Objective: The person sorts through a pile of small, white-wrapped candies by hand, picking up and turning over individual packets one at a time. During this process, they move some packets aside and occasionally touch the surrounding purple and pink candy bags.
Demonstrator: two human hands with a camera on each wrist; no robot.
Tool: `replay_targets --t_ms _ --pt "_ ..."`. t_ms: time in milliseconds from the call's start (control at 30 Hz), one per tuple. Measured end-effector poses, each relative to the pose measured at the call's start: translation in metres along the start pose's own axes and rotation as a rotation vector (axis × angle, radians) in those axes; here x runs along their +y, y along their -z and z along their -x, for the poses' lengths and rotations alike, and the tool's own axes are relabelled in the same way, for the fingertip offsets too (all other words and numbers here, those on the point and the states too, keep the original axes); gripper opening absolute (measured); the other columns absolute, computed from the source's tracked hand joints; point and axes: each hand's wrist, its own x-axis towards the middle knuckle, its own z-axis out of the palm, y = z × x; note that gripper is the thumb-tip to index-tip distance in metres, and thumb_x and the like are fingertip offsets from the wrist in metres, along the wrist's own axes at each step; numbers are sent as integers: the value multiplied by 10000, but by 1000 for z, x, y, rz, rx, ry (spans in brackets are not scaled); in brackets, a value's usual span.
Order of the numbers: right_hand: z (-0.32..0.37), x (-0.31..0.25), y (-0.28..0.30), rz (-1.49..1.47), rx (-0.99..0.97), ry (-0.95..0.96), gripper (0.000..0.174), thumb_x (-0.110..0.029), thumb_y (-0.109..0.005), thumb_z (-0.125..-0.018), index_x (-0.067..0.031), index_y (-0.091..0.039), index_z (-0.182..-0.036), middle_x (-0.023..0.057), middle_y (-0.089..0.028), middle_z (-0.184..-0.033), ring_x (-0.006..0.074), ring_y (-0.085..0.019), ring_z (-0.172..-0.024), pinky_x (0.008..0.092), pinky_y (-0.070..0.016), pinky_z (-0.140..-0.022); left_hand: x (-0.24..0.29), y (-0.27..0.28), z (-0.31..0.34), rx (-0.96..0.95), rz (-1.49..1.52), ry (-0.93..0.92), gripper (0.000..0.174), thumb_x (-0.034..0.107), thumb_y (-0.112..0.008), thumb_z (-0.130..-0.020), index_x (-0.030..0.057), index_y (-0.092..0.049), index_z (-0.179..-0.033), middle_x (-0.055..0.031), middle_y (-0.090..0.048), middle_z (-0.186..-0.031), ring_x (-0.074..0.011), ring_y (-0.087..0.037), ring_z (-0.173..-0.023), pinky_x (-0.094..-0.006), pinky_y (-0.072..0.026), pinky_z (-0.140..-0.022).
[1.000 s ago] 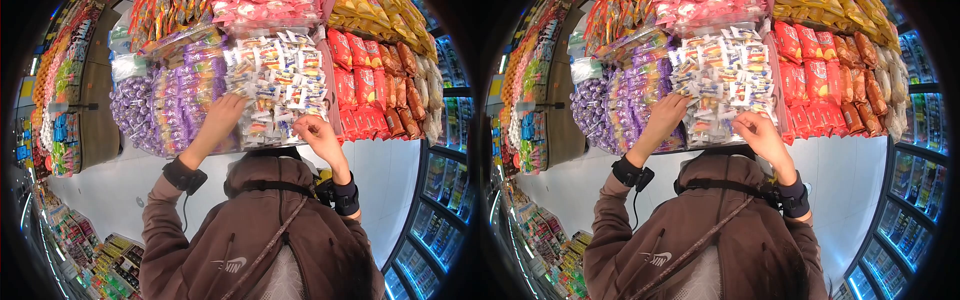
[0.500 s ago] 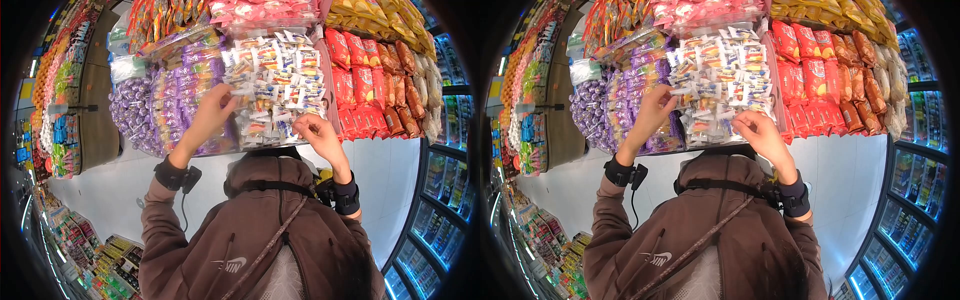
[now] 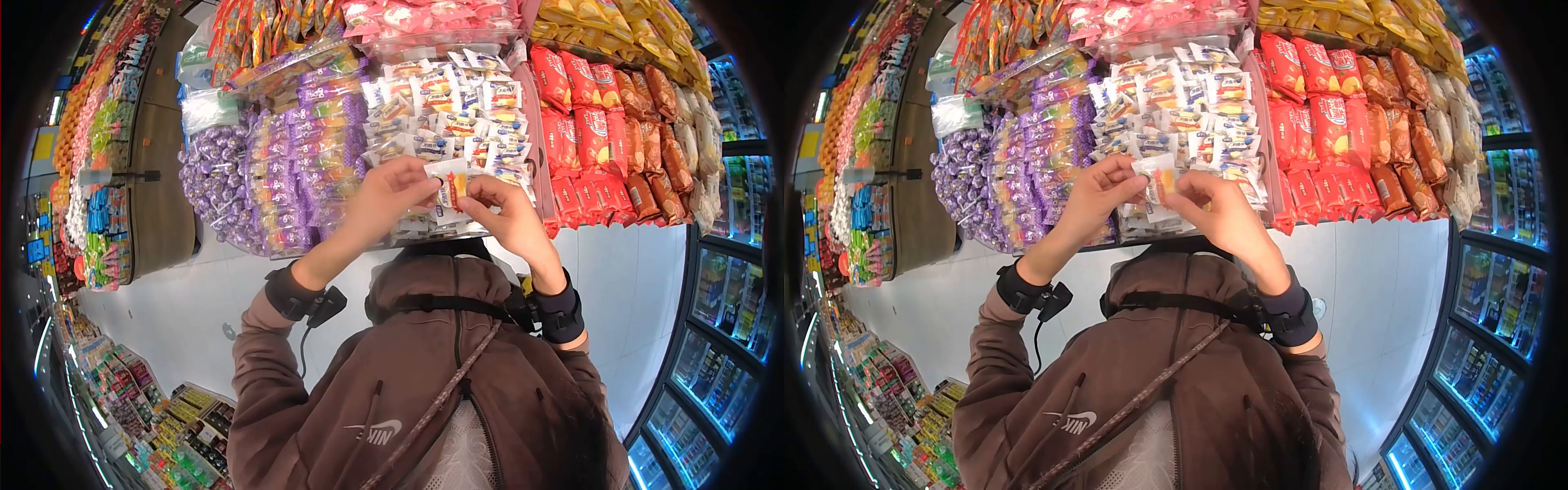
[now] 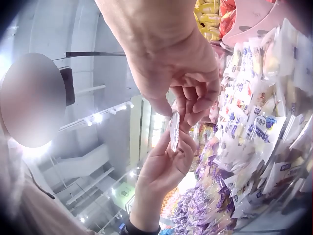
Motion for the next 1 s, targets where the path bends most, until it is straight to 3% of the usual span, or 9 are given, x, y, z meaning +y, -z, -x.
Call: replay_targets --t_ms 300,400,500,600,700,800,900,1000 --pt "5 6 2 -60 -5 -12 105 -92 -580 -861 12 -570 -862 1 -565 -735 56 -498 -664 211 -414 -622 -22 -5 7 -46 -239 -124 254 83 -660 -801 4 -556 -1020 -48 -611 -896 -96 -587 -797 -246 -485 -714" --pt "13 11 9 -37 17 -81 129 -104 -556 -879 12 -583 -927 31 -612 -785 63 -522 -679 212 -432 -645 -23 13 5 87 -608 -351 229 71 -642 -795 9 -576 -1005 -71 -609 -886 -157 -595 -783 -267 -474 -720" --pt "20 30 18 -224 101 -92 154 -117 -536 -894 7 -581 -973 50 -628 -814 68 -531 -687 211 -439 -658 6 36 4 219 -1180 -641 204 49 -602 -787 12 -591 -988 -112 -593 -874 -261 -582 -799 -334 -462 -730" --pt "23 35 26 -224 113 -97 157 -118 -529 -899 6 -572 -984 53 -629 -815 71 -537 -690 213 -446 -659 11 55 2 249 -1317 -585 218 22 -602 -760 14 -591 -978 -129 -592 -893 -303 -564 -827 -358 -452 -696" --pt "22 34 24 -236 103 -116 123 -71 -537 -875 -8 -590 -966 36 -620 -823 76 -563 -748 217 -457 -654 4 63 -8 165 -1354 -512 146 56 -599 -766 22 -589 -907 -105 -595 -874 -290 -563 -814 -364 -440 -719" --pt "21 38 19 -204 97 -83 120 -82 -548 -874 -12 -590 -962 35 -623 -840 77 -566 -747 217 -457 -650 1 57 -11 125 -1509 -644 106 76 -613 -755 47 -581 -852 -80 -590 -831 -267 -553 -791 -353 -420 -753" --pt "22 37 17 -191 86 -100 122 -92 -554 -875 -14 -589 -963 32 -625 -841 77 -569 -755 218 -457 -656 -3 60 -18 87 -1616 -733 188 38 -580 -711 62 -562 -897 -80 -567 -846 -246 -536 -843 -358 -395 -796" --pt "24 37 19 -235 96 -102 118 -92 -552 -877 -17 -588 -960 34 -622 -842 79 -570 -775 219 -455 -667 -7 57 -19 143 -1703 -731 200 50 -571 -689 64 -560 -888 -61 -546 -863 -230 -523 -873 -355 -390 -810"
